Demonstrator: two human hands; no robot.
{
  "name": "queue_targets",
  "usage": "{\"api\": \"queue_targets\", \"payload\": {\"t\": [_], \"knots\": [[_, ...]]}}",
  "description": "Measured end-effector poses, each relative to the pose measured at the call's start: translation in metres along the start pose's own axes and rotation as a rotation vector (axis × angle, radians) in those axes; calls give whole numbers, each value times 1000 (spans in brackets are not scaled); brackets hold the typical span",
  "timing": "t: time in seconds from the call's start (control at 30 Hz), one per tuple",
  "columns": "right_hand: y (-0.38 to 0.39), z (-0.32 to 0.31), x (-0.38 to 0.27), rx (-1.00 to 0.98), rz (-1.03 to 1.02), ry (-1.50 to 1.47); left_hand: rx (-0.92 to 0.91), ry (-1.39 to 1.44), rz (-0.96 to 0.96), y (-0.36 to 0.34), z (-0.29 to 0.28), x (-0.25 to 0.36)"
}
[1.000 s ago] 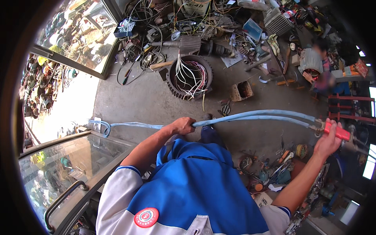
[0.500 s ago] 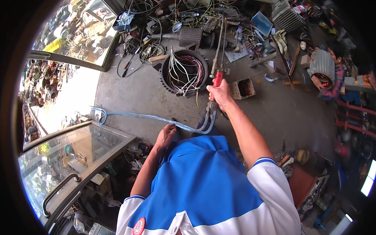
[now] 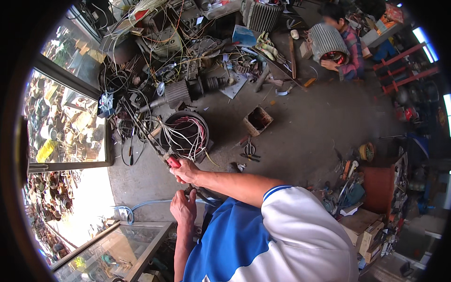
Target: The person handles a gas cylinder and hoses outside, then carries a welding torch inside a workshop to work on the internal components of a large electric motor.
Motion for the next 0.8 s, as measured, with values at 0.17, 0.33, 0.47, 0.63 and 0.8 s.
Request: {"api": "queue_targets", "payload": {"t": [0.17,0.33,0.47,0.63,0.8], "knots": [[-6,37,1,-70,-154,42,125,-81,104,8,-10,-29],[5,92,9,-18,-278,344,129,-52,154,47,-46,-60],[1,146,24,-5,-378,367,155,-101,107,77,-45,-93],[-10,197,61,-283,-258,362,268,4,-100,139,-42,-121],[0,258,68,-529,-165,564,396,161,-201,183,-40,-128]]}}
Point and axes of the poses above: each hand's wrist, its own y-axis away from the middle knuckle, its own z-axis out of the palm, x = y × z, the point moved 1 cm from there along -y, towards the middle knuckle, and after that the axes turned 11 degrees about -x, right-handed, at the moved point
